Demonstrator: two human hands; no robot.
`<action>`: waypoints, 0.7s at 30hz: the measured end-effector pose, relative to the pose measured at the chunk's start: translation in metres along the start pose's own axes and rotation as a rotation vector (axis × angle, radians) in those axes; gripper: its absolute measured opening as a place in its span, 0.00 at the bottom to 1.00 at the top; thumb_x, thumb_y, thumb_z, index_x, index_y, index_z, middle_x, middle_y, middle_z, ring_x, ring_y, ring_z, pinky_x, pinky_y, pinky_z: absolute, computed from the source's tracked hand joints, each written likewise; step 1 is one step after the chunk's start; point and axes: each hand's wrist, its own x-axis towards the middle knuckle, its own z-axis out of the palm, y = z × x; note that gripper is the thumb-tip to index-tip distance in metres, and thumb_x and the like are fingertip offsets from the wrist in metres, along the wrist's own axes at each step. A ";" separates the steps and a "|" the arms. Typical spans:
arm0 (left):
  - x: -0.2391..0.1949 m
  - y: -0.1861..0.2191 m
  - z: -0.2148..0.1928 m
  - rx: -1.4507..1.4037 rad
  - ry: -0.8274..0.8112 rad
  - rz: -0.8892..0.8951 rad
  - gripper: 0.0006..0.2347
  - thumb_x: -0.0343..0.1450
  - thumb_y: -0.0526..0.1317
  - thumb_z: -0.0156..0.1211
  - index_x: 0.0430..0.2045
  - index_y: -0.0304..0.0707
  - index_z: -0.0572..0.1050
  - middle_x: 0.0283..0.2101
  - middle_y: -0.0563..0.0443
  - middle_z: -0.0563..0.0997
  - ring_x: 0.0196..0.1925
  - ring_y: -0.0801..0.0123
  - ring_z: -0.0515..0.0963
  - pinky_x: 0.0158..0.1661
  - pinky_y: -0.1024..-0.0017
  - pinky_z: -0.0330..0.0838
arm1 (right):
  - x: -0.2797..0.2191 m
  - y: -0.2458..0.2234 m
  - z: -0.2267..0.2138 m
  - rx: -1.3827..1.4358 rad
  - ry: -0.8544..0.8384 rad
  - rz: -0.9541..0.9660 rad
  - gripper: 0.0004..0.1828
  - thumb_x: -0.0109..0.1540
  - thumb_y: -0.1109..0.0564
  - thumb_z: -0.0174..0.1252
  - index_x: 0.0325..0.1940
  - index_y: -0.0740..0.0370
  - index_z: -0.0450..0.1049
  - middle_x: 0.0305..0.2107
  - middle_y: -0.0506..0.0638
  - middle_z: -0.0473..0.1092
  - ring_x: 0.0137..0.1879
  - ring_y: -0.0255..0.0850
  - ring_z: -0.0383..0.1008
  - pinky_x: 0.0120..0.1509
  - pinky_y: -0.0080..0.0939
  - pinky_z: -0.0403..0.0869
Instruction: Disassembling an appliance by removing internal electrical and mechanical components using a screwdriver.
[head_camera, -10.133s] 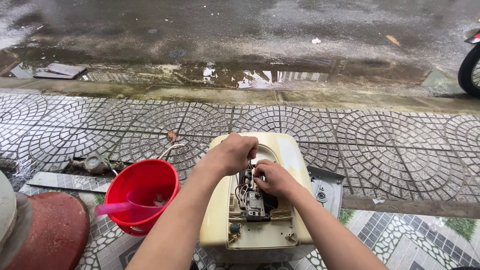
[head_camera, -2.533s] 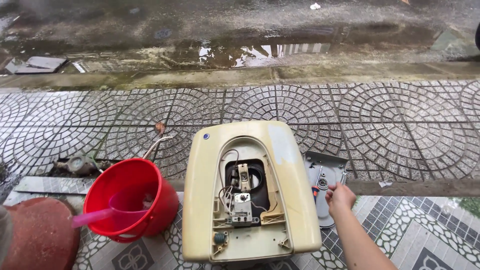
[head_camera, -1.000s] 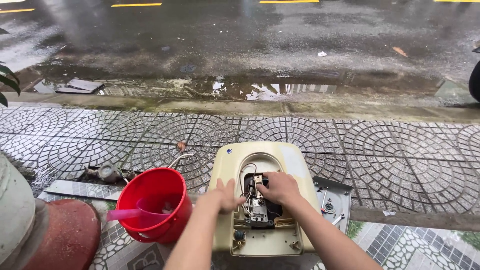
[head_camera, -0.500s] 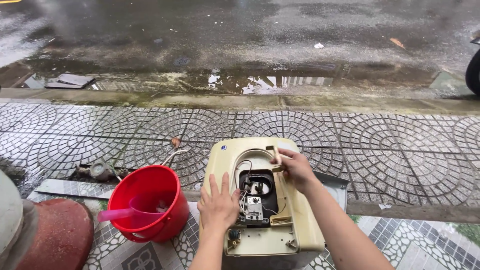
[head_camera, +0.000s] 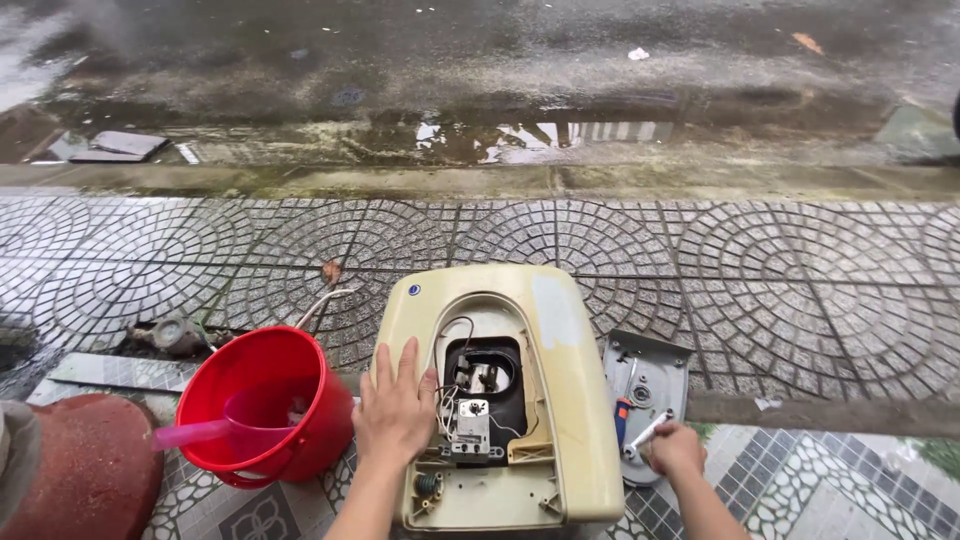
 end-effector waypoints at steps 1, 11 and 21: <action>0.000 0.002 -0.001 0.017 0.003 0.007 0.29 0.73 0.64 0.20 0.74 0.72 0.36 0.80 0.57 0.29 0.79 0.47 0.37 0.71 0.37 0.44 | 0.010 0.006 0.004 -0.051 -0.019 0.018 0.14 0.64 0.64 0.60 0.52 0.54 0.81 0.43 0.56 0.79 0.28 0.45 0.77 0.36 0.42 0.79; -0.003 0.006 -0.004 0.026 0.011 -0.003 0.29 0.74 0.63 0.20 0.74 0.71 0.38 0.80 0.56 0.31 0.79 0.45 0.39 0.72 0.40 0.45 | 0.043 -0.001 0.026 -0.472 -0.135 -0.015 0.28 0.59 0.57 0.52 0.63 0.45 0.79 0.59 0.53 0.74 0.61 0.47 0.76 0.60 0.49 0.77; -0.005 0.007 -0.005 -0.012 0.024 -0.004 0.29 0.74 0.62 0.22 0.74 0.68 0.41 0.80 0.54 0.33 0.79 0.44 0.39 0.72 0.40 0.43 | 0.148 0.060 0.136 -0.485 -0.372 -0.478 0.19 0.53 0.49 0.51 0.38 0.57 0.83 0.48 0.63 0.68 0.61 0.56 0.62 0.69 0.44 0.66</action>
